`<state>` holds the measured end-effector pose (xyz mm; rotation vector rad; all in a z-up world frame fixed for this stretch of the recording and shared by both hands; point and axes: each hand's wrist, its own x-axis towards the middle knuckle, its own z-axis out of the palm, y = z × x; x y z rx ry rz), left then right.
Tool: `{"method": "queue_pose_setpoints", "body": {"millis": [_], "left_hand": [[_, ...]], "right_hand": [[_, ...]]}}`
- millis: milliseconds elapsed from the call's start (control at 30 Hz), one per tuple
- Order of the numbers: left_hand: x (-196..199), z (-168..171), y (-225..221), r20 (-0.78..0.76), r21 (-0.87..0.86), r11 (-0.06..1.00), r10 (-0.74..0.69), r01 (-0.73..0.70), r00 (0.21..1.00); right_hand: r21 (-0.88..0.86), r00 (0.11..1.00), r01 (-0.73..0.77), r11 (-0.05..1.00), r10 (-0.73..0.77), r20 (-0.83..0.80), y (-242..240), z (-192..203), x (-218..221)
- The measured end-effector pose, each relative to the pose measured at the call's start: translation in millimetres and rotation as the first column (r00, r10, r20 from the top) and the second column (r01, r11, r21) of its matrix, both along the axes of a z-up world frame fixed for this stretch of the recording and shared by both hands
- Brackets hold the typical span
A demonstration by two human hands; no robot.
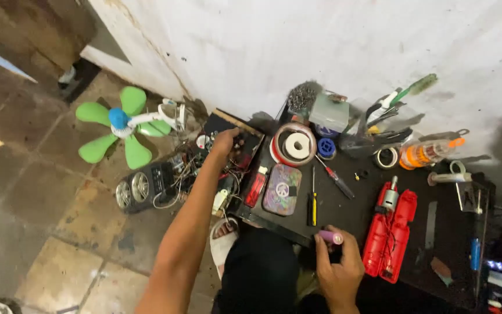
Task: Reassembling a handheld electronic device by placing a battery and circuit board into its plastic housing.
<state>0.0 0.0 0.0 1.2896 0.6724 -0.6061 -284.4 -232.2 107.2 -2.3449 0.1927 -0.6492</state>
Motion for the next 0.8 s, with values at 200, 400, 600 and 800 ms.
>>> {"method": "queue_pose_setpoints", "body": {"millis": [200, 400, 600, 800], "left_hand": [[-23, -14, 18, 0.115, -0.228, 0.973, 0.061, -0.034, 0.992], [-43, 54, 34, 0.146, -0.373, 0.927, 0.091, -0.031, 0.985], [-46, 102, 37, 0.322, -0.599, 0.796, 0.138, 0.089, 0.937], [-67, 175, 29, 0.403, -0.672, 0.72, 0.161, 0.172, 0.901]], "right_hand": [[-0.038, 0.999, -0.034, 0.999, 0.034, 0.009, -1, 6, 1], [-0.026, 1.0, -0.007, 1.0, 0.006, -0.019, -3, -1, -1], [-0.011, 0.999, -0.022, 1.0, 0.022, -0.03, -3, 4, -2], [0.123, 0.996, 0.009, 0.992, 0.002, -0.089, -10, 2, -6]]}}
